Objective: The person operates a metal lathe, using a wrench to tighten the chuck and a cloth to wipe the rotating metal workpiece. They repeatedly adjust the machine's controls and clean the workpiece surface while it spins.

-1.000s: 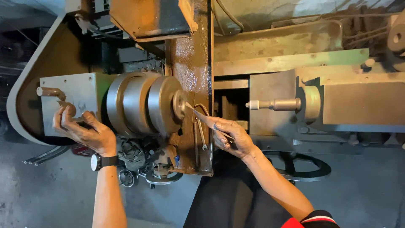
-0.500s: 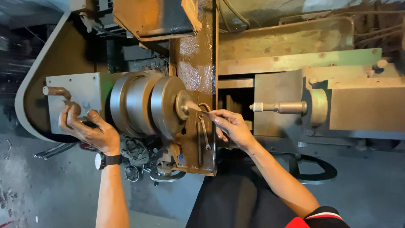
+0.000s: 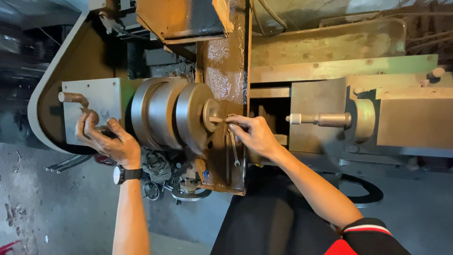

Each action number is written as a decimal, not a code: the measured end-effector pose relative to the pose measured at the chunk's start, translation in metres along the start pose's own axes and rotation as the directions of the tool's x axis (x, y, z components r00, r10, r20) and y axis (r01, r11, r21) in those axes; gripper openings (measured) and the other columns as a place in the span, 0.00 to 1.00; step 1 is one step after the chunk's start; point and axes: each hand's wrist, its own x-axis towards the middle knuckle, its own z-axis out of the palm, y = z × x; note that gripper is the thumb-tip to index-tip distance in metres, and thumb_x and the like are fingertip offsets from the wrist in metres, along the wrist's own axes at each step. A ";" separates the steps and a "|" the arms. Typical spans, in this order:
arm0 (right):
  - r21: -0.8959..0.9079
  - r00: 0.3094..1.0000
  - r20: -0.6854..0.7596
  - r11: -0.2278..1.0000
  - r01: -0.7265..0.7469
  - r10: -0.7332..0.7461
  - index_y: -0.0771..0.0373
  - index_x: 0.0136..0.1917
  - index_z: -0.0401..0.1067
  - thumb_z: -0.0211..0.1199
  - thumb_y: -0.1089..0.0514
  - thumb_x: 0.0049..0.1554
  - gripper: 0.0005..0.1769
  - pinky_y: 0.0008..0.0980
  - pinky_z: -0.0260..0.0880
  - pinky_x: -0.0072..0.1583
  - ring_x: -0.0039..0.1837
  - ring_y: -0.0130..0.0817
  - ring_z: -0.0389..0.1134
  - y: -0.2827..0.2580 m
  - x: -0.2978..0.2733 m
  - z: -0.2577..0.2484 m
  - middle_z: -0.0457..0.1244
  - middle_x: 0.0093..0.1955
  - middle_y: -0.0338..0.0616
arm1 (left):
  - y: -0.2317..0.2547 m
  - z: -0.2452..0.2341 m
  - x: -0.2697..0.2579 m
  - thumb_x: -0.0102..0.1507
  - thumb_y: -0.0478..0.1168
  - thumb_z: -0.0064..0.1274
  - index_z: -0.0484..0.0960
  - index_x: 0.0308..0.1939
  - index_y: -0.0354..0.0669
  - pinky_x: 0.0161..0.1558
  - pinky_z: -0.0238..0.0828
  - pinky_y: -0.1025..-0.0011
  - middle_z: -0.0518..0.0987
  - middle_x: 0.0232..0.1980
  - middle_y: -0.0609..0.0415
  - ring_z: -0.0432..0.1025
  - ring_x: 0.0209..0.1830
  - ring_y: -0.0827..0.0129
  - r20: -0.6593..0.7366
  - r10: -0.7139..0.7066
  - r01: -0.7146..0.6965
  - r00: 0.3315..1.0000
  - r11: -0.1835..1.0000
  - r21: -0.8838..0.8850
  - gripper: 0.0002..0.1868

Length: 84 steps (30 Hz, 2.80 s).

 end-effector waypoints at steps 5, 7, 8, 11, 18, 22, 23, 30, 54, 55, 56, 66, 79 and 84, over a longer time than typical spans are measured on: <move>-0.174 0.973 0.017 0.958 0.229 -0.229 0.62 0.58 0.78 0.65 0.61 0.58 0.14 0.33 0.74 0.43 0.39 0.38 0.74 0.004 0.022 0.007 0.71 0.40 0.51 | 0.000 -0.001 0.001 0.81 0.52 0.46 0.71 0.63 0.33 0.72 0.63 0.49 0.66 0.68 0.44 0.62 0.72 0.49 -0.002 0.014 -0.014 1.000 1.000 0.027 0.22; -0.235 0.947 0.031 0.919 0.318 -0.320 0.61 0.57 0.78 0.66 0.61 0.56 0.15 0.35 0.74 0.44 0.41 0.42 0.74 0.006 0.028 0.010 0.71 0.42 0.53 | -0.004 -0.001 0.000 0.81 0.52 0.46 0.71 0.64 0.33 0.72 0.64 0.50 0.65 0.68 0.44 0.62 0.72 0.49 0.003 0.005 -0.005 1.000 1.000 0.005 0.23; -0.291 0.928 0.065 0.883 0.368 -0.366 0.61 0.57 0.78 0.67 0.61 0.55 0.16 0.38 0.73 0.44 0.40 0.46 0.73 0.006 0.031 0.010 0.70 0.41 0.53 | -0.007 0.000 -0.001 0.80 0.53 0.46 0.71 0.63 0.33 0.71 0.64 0.50 0.66 0.67 0.44 0.62 0.72 0.49 0.002 0.021 -0.021 1.000 0.999 0.028 0.23; -0.386 0.901 0.159 0.815 0.433 -0.403 0.61 0.54 0.77 0.68 0.60 0.52 0.15 0.44 0.71 0.43 0.39 0.51 0.71 0.007 0.037 0.008 0.68 0.37 0.54 | -0.003 0.000 0.001 0.80 0.53 0.45 0.71 0.63 0.33 0.71 0.66 0.51 0.66 0.67 0.44 0.62 0.71 0.49 -0.002 0.024 -0.024 1.000 0.999 0.030 0.23; -0.300 0.908 0.318 0.879 0.371 -0.274 0.65 0.60 0.74 0.64 0.62 0.51 0.21 0.40 0.69 0.39 0.33 0.46 0.66 -0.012 0.038 -0.004 0.63 0.32 0.56 | 0.002 0.001 0.003 0.81 0.53 0.45 0.71 0.62 0.32 0.71 0.68 0.52 0.66 0.67 0.42 0.63 0.71 0.49 -0.034 0.026 -0.028 0.999 0.999 -0.040 0.23; -0.065 0.917 0.377 0.983 0.170 -0.134 0.66 0.68 0.70 0.58 0.65 0.53 0.28 0.33 0.69 0.39 0.31 0.32 0.64 0.004 0.041 -0.004 0.64 0.31 0.50 | 0.001 0.001 0.001 0.81 0.50 0.46 0.72 0.61 0.32 0.69 0.65 0.52 0.68 0.66 0.43 0.64 0.71 0.50 -0.045 0.039 -0.038 0.998 0.999 0.018 0.21; 0.060 0.910 0.405 0.996 0.068 -0.087 0.66 0.69 0.70 0.56 0.65 0.55 0.28 0.30 0.69 0.40 0.33 0.27 0.65 0.005 0.041 -0.003 0.65 0.32 0.44 | 0.002 0.001 0.001 0.81 0.50 0.46 0.71 0.61 0.32 0.68 0.65 0.53 0.68 0.66 0.43 0.64 0.70 0.50 -0.046 0.026 -0.026 0.999 1.000 -0.005 0.20; 0.242 0.850 0.517 0.935 -0.261 0.103 0.66 0.71 0.69 0.54 0.64 0.60 0.26 0.25 0.66 0.39 0.35 0.21 0.62 -0.007 0.039 -0.006 0.63 0.33 0.36 | 0.006 -0.003 0.002 0.81 0.48 0.49 0.71 0.62 0.32 0.71 0.66 0.50 0.68 0.67 0.42 0.64 0.71 0.48 -0.018 0.009 -0.010 1.000 1.000 -0.017 0.19; 0.212 0.871 0.449 0.924 -0.319 0.198 0.66 0.77 0.61 0.57 0.62 0.58 0.34 0.20 0.55 0.33 0.32 0.19 0.58 0.002 0.033 -0.005 0.58 0.31 0.32 | 0.009 -0.003 0.003 0.77 0.47 0.50 0.73 0.61 0.36 0.68 0.62 0.49 0.70 0.66 0.44 0.65 0.68 0.47 -0.032 -0.012 0.012 0.999 1.000 0.023 0.17; 0.210 0.871 0.449 0.925 -0.318 0.197 0.66 0.77 0.61 0.57 0.62 0.58 0.34 0.20 0.55 0.33 0.32 0.19 0.58 0.002 0.034 -0.005 0.58 0.31 0.32 | 0.008 -0.003 0.003 0.77 0.47 0.50 0.73 0.61 0.36 0.68 0.62 0.49 0.70 0.66 0.44 0.65 0.68 0.47 -0.034 -0.012 0.013 0.999 1.000 0.022 0.17; 0.224 0.873 0.454 0.925 -0.307 0.180 0.66 0.77 0.60 0.56 0.62 0.58 0.34 0.20 0.55 0.33 0.32 0.18 0.58 0.003 0.034 -0.005 0.59 0.31 0.31 | 0.006 -0.002 0.003 0.76 0.46 0.50 0.73 0.61 0.36 0.67 0.62 0.49 0.71 0.66 0.44 0.65 0.67 0.47 -0.036 0.000 0.000 0.999 1.000 0.013 0.18; 0.230 0.873 0.459 0.926 -0.299 0.168 0.68 0.76 0.63 0.56 0.62 0.59 0.32 0.21 0.55 0.33 0.33 0.19 0.59 -0.003 0.033 -0.005 0.58 0.32 0.30 | 0.008 -0.003 0.003 0.75 0.45 0.51 0.73 0.62 0.38 0.68 0.61 0.49 0.71 0.66 0.46 0.65 0.68 0.49 -0.028 -0.001 0.002 1.000 1.000 0.022 0.17; 0.265 0.866 0.467 0.907 -0.329 0.178 0.70 0.77 0.60 0.56 0.62 0.57 0.35 0.20 0.54 0.32 0.32 0.19 0.59 -0.005 0.037 -0.005 0.58 0.30 0.32 | 0.007 -0.003 0.002 0.77 0.46 0.50 0.73 0.63 0.38 0.69 0.61 0.49 0.69 0.66 0.46 0.64 0.69 0.48 -0.015 -0.006 0.006 1.000 1.000 0.009 0.17; 0.284 0.867 0.476 0.907 -0.310 0.147 0.71 0.77 0.59 0.56 0.60 0.58 0.34 0.20 0.56 0.33 0.31 0.19 0.59 0.004 0.039 -0.004 0.60 0.30 0.34 | 0.007 -0.003 0.001 0.78 0.47 0.49 0.72 0.64 0.38 0.70 0.62 0.50 0.69 0.67 0.45 0.63 0.70 0.49 -0.011 -0.034 0.034 0.999 0.998 -0.044 0.18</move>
